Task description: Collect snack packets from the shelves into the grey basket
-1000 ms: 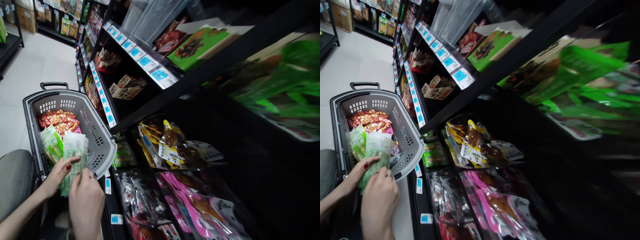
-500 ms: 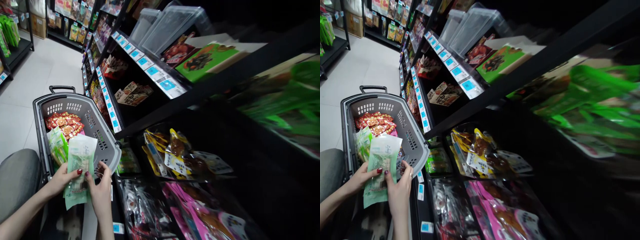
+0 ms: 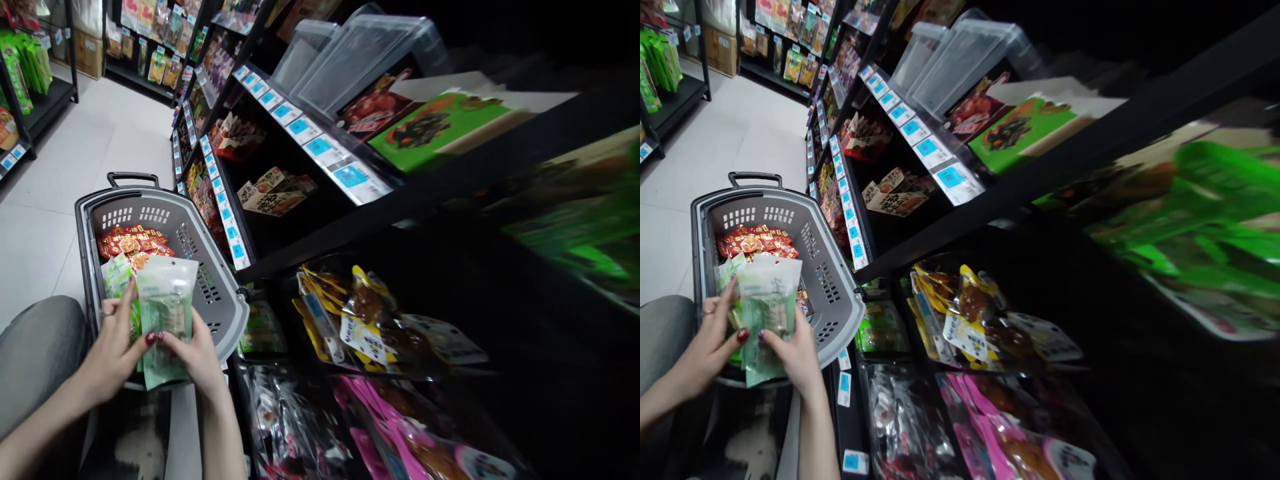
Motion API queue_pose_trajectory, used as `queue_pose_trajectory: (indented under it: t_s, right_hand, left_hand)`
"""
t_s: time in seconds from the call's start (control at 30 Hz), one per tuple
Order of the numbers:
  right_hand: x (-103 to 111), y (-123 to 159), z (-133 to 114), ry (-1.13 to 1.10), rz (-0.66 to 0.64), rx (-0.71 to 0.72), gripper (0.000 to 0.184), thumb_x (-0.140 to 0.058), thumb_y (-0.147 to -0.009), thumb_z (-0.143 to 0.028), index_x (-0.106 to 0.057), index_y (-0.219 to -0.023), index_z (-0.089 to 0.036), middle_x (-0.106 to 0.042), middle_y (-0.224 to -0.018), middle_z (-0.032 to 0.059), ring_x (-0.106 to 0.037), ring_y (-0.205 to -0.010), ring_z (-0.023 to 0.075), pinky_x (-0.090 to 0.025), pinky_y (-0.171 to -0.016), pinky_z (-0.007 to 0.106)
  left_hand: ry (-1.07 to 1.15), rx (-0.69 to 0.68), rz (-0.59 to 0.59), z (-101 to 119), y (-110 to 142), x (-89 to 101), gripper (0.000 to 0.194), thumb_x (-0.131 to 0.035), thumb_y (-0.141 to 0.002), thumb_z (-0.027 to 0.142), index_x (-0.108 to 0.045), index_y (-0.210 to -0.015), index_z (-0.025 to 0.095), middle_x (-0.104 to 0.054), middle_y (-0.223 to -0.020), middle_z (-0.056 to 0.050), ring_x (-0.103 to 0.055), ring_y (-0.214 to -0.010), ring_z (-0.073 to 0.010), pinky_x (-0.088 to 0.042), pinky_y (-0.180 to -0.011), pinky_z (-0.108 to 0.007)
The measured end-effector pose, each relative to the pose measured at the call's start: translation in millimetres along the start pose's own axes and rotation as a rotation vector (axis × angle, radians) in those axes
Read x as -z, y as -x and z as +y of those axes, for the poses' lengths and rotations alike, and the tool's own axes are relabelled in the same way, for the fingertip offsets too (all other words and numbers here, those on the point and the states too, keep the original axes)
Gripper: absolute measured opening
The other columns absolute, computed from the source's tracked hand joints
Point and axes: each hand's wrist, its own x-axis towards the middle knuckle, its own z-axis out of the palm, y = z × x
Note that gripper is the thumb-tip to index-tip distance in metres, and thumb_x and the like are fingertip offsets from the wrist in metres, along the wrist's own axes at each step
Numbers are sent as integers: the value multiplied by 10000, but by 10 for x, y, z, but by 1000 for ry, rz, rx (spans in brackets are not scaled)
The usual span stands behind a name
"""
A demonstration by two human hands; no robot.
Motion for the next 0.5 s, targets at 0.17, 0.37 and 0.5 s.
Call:
queue_pose_trajectory:
  t_s: [0.17,0.37,0.5]
  right_hand:
    - [-175,-403,-131,695,61,-64,357,-634,-744,-247,-537,-1077,-164,-682,-939,103,-636,-889,262,-458,-749,320]
    - [-27,-828,6,1046,122,-226,331,-522,-838,-270,-437,-1119,-116,-651,-1003,187,-636,-929,292,-451,-744,343]
    - [-184,-830,269,1034,-56,-217,382,-632,-770,-256,-463,-1090,-135,-667,-995,166,-642,-943,286,-455,-756,329]
  left_hand:
    - [-435,-131,335,-216,-276,422,445,-392,-888,399,-433,-1287,208,-510,-1297,-125,-424,-1186,-302,-271,-999,-520]
    - [-650,-370,-4,-402,-344,402,329,-435,-870,240,-566,-1172,217,-643,-1179,-46,-512,-1112,-247,-337,-989,-450]
    - [-719,-415,-52,-413,-317,253,308,-449,-861,222,-601,-1129,228,-667,-1143,-28,-531,-1111,-255,-254,-1051,-501]
